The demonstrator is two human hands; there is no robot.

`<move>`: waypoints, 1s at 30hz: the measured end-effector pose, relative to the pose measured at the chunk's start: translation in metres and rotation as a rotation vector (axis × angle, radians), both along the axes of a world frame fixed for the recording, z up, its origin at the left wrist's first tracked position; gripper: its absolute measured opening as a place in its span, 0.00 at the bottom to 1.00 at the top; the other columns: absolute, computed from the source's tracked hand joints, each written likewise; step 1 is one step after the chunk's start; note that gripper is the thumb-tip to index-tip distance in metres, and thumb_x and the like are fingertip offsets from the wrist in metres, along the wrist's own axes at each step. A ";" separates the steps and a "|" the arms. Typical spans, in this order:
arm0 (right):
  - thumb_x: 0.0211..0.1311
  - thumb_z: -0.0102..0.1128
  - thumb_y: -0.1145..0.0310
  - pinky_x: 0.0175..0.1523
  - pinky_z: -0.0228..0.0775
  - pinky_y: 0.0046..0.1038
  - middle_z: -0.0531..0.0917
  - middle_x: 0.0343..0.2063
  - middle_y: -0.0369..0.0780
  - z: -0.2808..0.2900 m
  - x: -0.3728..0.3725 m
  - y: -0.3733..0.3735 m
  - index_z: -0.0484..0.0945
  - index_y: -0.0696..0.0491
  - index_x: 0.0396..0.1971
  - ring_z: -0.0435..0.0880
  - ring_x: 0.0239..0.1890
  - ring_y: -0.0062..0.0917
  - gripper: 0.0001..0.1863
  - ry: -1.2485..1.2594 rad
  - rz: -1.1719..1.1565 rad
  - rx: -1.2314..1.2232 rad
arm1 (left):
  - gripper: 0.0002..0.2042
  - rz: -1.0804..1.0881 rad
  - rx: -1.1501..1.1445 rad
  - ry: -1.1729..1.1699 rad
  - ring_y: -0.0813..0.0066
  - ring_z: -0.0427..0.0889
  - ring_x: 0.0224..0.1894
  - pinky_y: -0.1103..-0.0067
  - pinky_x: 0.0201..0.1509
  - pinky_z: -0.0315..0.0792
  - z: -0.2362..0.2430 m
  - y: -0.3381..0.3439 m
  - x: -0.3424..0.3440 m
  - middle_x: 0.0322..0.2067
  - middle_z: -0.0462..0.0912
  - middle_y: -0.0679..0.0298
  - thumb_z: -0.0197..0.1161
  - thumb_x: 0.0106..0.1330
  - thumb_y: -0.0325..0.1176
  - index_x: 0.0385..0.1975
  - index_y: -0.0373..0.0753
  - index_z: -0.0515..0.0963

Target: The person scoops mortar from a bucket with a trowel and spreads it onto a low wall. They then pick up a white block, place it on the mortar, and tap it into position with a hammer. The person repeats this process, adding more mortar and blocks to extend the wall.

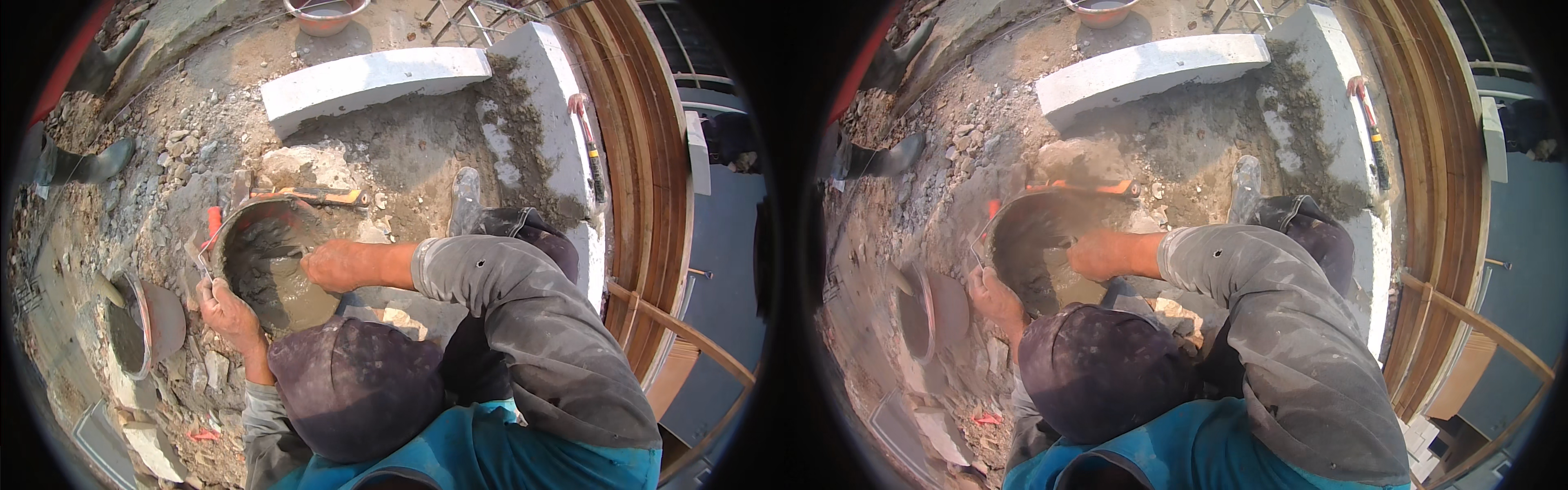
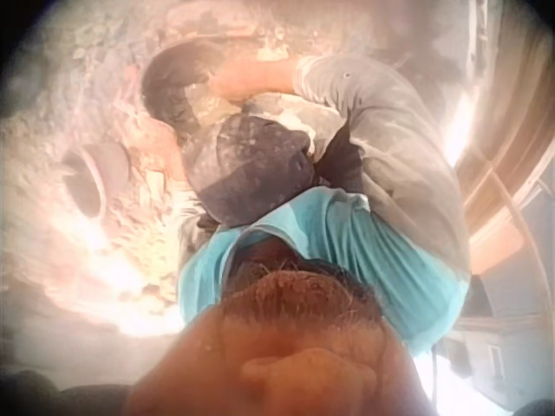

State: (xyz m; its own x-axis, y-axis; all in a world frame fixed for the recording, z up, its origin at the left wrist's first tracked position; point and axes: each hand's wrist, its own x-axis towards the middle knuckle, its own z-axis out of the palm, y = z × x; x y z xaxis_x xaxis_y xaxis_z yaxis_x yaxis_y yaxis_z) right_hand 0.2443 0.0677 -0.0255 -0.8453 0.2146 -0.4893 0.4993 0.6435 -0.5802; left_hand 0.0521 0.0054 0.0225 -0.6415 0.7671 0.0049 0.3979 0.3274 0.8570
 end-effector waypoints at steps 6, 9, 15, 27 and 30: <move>0.50 0.65 0.67 0.40 0.73 0.38 0.83 0.34 0.51 0.016 0.013 -0.035 0.76 0.60 0.44 0.83 0.36 0.38 0.21 0.170 -0.168 -0.541 | 0.10 -0.027 0.043 -0.076 0.79 0.63 0.29 0.79 0.34 0.62 -0.001 -0.008 0.001 0.25 0.66 0.67 0.49 0.68 0.32 0.32 0.30 0.72; 0.47 0.67 0.66 0.40 0.72 0.33 0.83 0.32 0.47 0.017 0.033 -0.038 0.76 0.56 0.46 0.81 0.35 0.32 0.24 0.206 -0.351 -0.739 | 0.11 0.014 -0.035 -0.063 0.77 0.64 0.29 0.78 0.35 0.62 -0.005 -0.009 -0.012 0.25 0.67 0.68 0.49 0.67 0.32 0.32 0.29 0.72; 0.46 0.64 0.70 0.40 0.71 0.29 0.81 0.30 0.40 0.024 0.100 -0.044 0.76 0.55 0.46 0.77 0.33 0.24 0.23 0.494 -0.581 -0.603 | 0.11 0.041 -0.051 -0.033 0.75 0.65 0.32 0.78 0.40 0.63 -0.041 -0.029 -0.066 0.27 0.69 0.66 0.48 0.66 0.33 0.31 0.29 0.72; 0.63 0.53 0.67 0.18 0.70 0.24 0.80 0.21 0.38 -0.023 0.362 0.145 0.76 0.56 0.36 0.78 0.15 0.18 0.09 -0.035 -1.322 -0.929 | 0.10 0.055 -0.195 -0.033 0.76 0.65 0.33 0.78 0.40 0.64 -0.055 -0.044 -0.108 0.28 0.68 0.66 0.44 0.68 0.33 0.31 0.34 0.70; 0.63 0.54 0.65 0.20 0.71 0.24 0.81 0.21 0.38 -0.078 0.396 0.167 0.77 0.58 0.36 0.78 0.16 0.20 0.11 0.030 -1.421 -0.683 | 0.12 -0.060 -0.432 0.433 0.74 0.66 0.33 0.76 0.39 0.65 -0.053 -0.048 -0.119 0.29 0.70 0.64 0.43 0.68 0.34 0.32 0.32 0.71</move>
